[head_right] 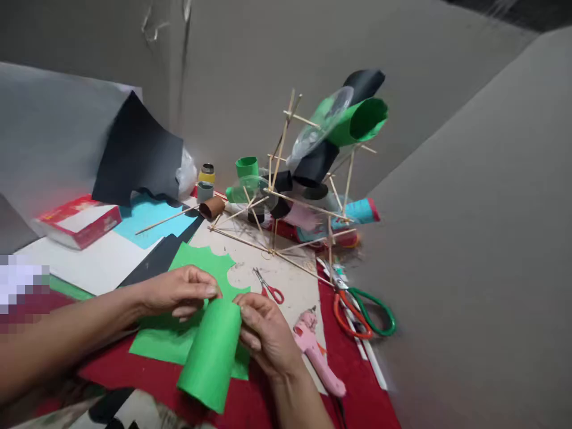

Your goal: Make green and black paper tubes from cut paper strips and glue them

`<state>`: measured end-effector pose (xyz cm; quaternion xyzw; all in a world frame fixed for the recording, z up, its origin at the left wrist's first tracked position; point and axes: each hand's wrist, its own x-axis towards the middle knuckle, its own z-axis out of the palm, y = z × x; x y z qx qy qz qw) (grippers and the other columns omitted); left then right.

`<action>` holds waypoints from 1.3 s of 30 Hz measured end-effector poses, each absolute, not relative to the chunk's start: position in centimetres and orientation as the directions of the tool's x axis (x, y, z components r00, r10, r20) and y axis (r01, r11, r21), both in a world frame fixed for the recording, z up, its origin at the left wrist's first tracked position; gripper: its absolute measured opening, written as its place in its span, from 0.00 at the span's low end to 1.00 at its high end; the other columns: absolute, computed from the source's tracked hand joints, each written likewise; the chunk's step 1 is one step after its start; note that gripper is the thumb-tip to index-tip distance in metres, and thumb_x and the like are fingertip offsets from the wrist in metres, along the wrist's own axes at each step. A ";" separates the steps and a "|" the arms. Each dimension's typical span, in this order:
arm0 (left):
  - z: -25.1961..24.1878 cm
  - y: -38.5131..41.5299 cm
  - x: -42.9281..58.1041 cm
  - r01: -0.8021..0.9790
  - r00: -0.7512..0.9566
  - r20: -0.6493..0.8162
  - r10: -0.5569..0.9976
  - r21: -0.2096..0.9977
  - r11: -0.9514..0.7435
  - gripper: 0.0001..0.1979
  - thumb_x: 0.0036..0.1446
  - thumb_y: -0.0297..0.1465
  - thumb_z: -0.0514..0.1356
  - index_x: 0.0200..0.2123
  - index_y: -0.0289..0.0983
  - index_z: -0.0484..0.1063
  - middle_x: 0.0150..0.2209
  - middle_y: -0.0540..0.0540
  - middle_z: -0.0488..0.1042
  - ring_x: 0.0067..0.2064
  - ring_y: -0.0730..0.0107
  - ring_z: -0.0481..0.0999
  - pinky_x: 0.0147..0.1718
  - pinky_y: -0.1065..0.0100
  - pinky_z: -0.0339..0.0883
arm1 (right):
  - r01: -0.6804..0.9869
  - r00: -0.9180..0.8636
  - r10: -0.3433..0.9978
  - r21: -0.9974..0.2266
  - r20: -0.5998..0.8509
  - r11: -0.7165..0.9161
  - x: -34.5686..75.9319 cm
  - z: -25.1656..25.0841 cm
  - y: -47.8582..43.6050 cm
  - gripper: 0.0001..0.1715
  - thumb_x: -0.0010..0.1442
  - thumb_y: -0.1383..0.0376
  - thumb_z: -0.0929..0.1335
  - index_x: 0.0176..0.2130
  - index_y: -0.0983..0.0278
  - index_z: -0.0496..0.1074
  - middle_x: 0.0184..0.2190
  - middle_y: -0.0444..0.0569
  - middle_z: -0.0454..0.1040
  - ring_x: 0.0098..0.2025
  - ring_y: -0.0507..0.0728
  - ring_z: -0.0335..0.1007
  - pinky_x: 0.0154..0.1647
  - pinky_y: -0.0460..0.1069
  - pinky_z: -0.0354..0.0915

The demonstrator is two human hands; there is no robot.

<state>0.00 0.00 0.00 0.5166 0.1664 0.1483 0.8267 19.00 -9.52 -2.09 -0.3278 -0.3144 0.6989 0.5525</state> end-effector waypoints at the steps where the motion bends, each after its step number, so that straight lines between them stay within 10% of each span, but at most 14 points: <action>1: 0.0 0.0 0.0 -0.078 0.903 -0.122 0.412 0.896 0.436 0.16 0.51 0.42 0.67 0.31 0.33 0.72 0.11 0.59 0.61 0.11 0.83 0.56 0.13 0.78 0.58 | -0.582 -0.177 0.978 -0.789 -0.112 -0.196 19.1 -2.0 -9.5 0.07 0.52 0.62 0.76 0.30 0.63 0.78 0.21 0.38 0.67 0.12 0.38 0.41 0.10 0.34 0.46; 39: 0.4 -0.6 -0.1 0.009 0.902 -0.108 0.418 0.973 0.231 0.18 0.51 0.43 0.66 0.27 0.33 0.70 0.14 0.59 0.57 0.15 0.81 0.53 0.15 0.75 0.44 | -0.305 -0.092 0.986 -0.939 -0.140 -0.162 18.9 -1.9 -9.4 0.15 0.45 0.56 0.78 0.28 0.64 0.79 0.19 0.42 0.70 0.14 0.44 0.50 0.13 0.41 0.47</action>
